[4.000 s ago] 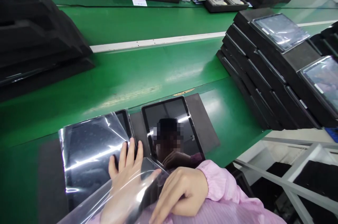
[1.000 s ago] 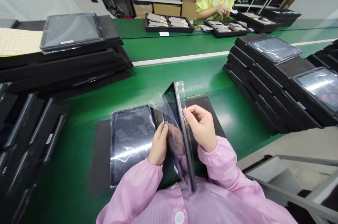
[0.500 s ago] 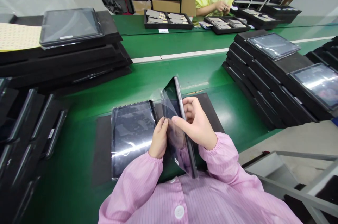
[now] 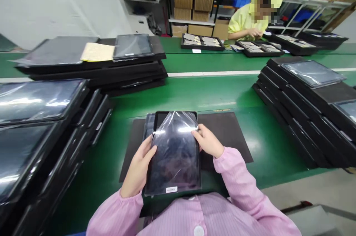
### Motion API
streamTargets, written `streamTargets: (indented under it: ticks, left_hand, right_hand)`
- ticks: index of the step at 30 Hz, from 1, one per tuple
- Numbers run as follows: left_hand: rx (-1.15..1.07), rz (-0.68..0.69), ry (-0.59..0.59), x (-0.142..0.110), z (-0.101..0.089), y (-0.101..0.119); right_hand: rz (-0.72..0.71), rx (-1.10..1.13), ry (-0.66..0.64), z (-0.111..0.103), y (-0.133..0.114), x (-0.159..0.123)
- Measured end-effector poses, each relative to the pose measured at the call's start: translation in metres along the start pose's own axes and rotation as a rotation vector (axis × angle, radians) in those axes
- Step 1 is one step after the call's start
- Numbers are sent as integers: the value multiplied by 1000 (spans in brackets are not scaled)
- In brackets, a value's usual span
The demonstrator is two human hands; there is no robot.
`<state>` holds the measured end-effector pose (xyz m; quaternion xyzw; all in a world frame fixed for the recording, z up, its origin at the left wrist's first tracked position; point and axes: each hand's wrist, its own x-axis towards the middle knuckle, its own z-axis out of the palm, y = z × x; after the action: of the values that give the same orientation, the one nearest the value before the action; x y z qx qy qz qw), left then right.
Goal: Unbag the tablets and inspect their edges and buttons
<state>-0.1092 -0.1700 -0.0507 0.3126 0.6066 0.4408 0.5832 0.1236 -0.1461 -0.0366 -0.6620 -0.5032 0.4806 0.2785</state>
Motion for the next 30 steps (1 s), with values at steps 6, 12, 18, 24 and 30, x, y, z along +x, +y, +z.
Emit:
streamTargets:
  ticks: [6, 12, 18, 24, 30]
  left_hand:
    - [126, -9, 72, 14, -30, -9]
    - [543, 226, 24, 39, -25, -5]
    - [936, 310, 181, 49, -7, -5]
    - [557, 53, 82, 58, -6, 26]
    - [178, -57, -165, 57, 8, 62]
  right_hand:
    - [142, -238, -216, 32, -5, 29]
    - [97, -478, -118, 29, -33, 47]
    - [100, -675, 121, 45, -37, 46]
    - [83, -710, 218, 65, -30, 44]
    - [1, -591, 237, 53, -29, 48]
